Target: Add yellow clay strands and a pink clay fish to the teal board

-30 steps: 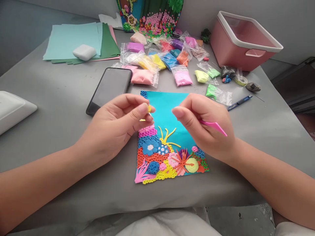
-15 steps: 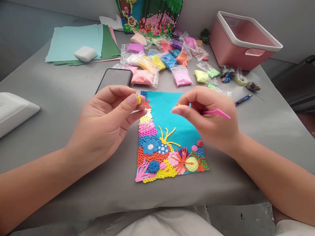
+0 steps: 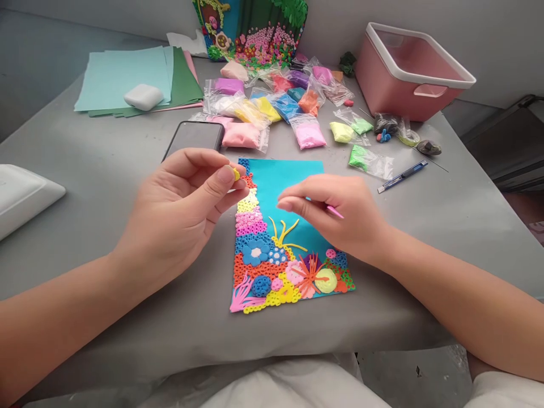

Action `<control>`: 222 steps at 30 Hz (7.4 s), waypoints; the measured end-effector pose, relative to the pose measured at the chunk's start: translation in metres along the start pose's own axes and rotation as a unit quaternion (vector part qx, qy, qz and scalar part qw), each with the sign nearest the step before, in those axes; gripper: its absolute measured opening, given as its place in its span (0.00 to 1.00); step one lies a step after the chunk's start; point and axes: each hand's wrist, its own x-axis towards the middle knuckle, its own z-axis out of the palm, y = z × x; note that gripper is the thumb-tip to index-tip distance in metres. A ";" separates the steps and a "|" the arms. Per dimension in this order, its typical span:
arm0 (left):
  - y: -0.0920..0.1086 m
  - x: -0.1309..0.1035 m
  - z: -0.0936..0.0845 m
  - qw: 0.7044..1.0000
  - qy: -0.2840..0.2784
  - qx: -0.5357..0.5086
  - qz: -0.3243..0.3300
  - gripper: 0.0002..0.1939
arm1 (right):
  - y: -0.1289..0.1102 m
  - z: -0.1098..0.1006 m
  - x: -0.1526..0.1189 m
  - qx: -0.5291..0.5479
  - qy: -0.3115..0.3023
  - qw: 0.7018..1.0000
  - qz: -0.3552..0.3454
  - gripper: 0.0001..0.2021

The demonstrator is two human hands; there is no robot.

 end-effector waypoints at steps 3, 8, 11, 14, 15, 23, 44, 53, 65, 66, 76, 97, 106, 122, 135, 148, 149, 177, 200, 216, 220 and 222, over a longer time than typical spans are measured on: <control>-0.001 0.000 0.000 1.000 0.000 0.001 -0.007 0.07 | 0.000 0.001 0.001 -0.008 -0.052 0.999 -0.005 0.09; -0.001 -0.001 0.000 1.000 0.008 0.008 -0.014 0.09 | 0.003 0.004 -0.001 0.022 -0.091 0.994 -0.059 0.04; -0.001 -0.001 0.000 1.000 0.008 0.014 -0.020 0.10 | 0.007 0.007 -0.004 0.055 -0.121 0.988 -0.073 0.06; -0.001 -0.001 0.000 1.000 0.003 0.012 -0.022 0.09 | 0.009 0.007 -0.006 0.063 -0.142 0.985 -0.075 0.05; -0.001 -0.001 -0.001 1.000 0.000 0.012 -0.022 0.09 | 0.009 0.007 -0.006 0.061 -0.141 0.985 -0.075 0.05; -0.002 -0.002 -0.001 0.999 -0.013 0.019 -0.033 0.08 | 0.002 -0.002 -0.003 0.101 -0.186 0.977 -0.017 0.05; -0.002 -0.003 0.001 0.997 -0.019 0.035 -0.062 0.10 | 0.000 0.001 -0.003 0.052 -0.187 0.981 -0.008 0.08; -0.001 -0.002 0.001 0.997 -0.022 0.028 -0.068 0.09 | -0.001 0.000 -0.003 0.065 -0.213 0.975 0.008 0.10; -0.001 -0.003 0.001 0.996 -0.021 0.030 -0.085 0.10 | -0.005 -0.004 -0.004 0.147 -0.109 0.982 0.054 0.29; -0.001 -0.003 0.001 0.996 -0.021 0.031 -0.086 0.10 | -0.005 -0.002 -0.004 0.147 -0.114 0.981 0.054 0.27; -0.004 -0.002 0.000 0.996 -0.032 0.018 -0.087 0.11 | -0.003 0.007 -0.005 0.114 -0.144 0.981 0.055 0.24; -0.001 -0.003 0.001 0.993 -0.042 0.030 -0.104 0.13 | -0.002 0.005 -0.006 0.221 -0.115 0.963 0.106 0.27; -0.001 -0.005 0.000 0.979 -0.144 0.033 -0.138 0.17 | -0.011 0.002 -0.003 0.041 0.006 0.999 -0.023 0.08; -0.001 -0.005 -0.001 0.968 -0.175 -0.022 -0.178 0.16 | -0.009 0.004 -0.004 -0.060 0.020 0.987 -0.150 0.08; 0.000 -0.004 0.000 0.973 -0.149 -0.006 -0.175 0.11 | -0.013 -0.002 0.001 0.015 0.075 0.997 -0.025 0.08; -0.004 -0.003 -0.004 0.982 -0.110 0.015 -0.155 0.16 | -0.011 -0.006 0.000 0.029 0.017 0.999 0.042 0.05; -0.004 -0.003 -0.004 0.981 -0.110 0.014 -0.157 0.16 | -0.011 -0.007 0.000 0.032 0.016 0.998 0.053 0.04; 0.004 -0.007 0.000 0.970 -0.133 0.022 -0.201 0.11 | -0.011 -0.003 -0.003 0.077 0.051 0.996 0.018 0.07; 0.003 -0.005 -0.001 0.927 -0.238 -0.027 -0.288 0.08 | -0.017 -0.004 -0.010 -0.052 0.084 0.982 -0.161 0.08; 0.002 -0.004 0.003 0.957 -0.119 -0.053 -0.261 0.10 | -0.018 -0.019 -0.001 -0.030 0.069 0.994 -0.076 0.07; 0.003 -0.002 0.004 0.967 -0.073 -0.057 -0.238 0.10 | -0.023 -0.023 0.004 -0.068 0.066 0.992 -0.082 0.04; 0.003 -0.001 0.003 0.969 -0.056 -0.064 -0.231 0.10 | -0.023 -0.021 0.007 -0.078 0.036 0.991 -0.099 0.05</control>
